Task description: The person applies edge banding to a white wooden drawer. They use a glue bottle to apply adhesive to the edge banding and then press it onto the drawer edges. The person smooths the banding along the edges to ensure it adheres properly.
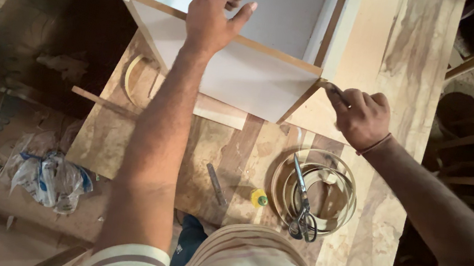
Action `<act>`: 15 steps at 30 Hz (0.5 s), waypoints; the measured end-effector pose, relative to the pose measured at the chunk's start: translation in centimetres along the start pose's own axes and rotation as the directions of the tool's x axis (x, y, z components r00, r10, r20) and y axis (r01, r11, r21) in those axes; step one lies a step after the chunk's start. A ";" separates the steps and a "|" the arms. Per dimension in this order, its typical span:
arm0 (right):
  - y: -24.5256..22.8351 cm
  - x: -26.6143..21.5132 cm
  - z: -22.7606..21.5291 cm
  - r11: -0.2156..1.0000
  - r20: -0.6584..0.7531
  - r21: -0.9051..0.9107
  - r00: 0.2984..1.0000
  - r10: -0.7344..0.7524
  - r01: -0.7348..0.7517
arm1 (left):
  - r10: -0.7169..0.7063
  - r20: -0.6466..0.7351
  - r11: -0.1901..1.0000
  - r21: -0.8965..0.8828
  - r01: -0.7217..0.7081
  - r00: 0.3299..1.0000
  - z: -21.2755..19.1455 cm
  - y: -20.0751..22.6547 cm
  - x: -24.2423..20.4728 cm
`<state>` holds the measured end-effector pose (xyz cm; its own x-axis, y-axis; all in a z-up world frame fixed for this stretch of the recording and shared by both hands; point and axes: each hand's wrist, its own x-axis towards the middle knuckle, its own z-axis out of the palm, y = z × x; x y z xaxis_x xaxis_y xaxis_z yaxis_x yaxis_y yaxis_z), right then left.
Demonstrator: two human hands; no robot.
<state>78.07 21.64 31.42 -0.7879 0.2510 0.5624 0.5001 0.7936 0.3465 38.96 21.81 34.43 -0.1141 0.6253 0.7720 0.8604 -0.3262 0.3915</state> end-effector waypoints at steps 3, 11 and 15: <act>0.0 -0.7 -0.4 0.999 0.043 0.030 0.999 0.014 -0.015 | -0.019 0.006 1.000 -0.013 0.019 1.000 0.0 -0.1 -0.1; -1.5 -2.1 -0.7 0.966 -0.043 0.255 0.999 -0.030 0.039 | -0.027 -0.004 1.000 0.009 0.027 1.000 0.0 0.1 -0.2; -1.7 -1.0 0.6 0.905 -0.054 0.417 0.992 0.112 -0.079 | -0.004 -0.008 1.000 -0.020 0.004 1.000 -0.1 0.3 0.1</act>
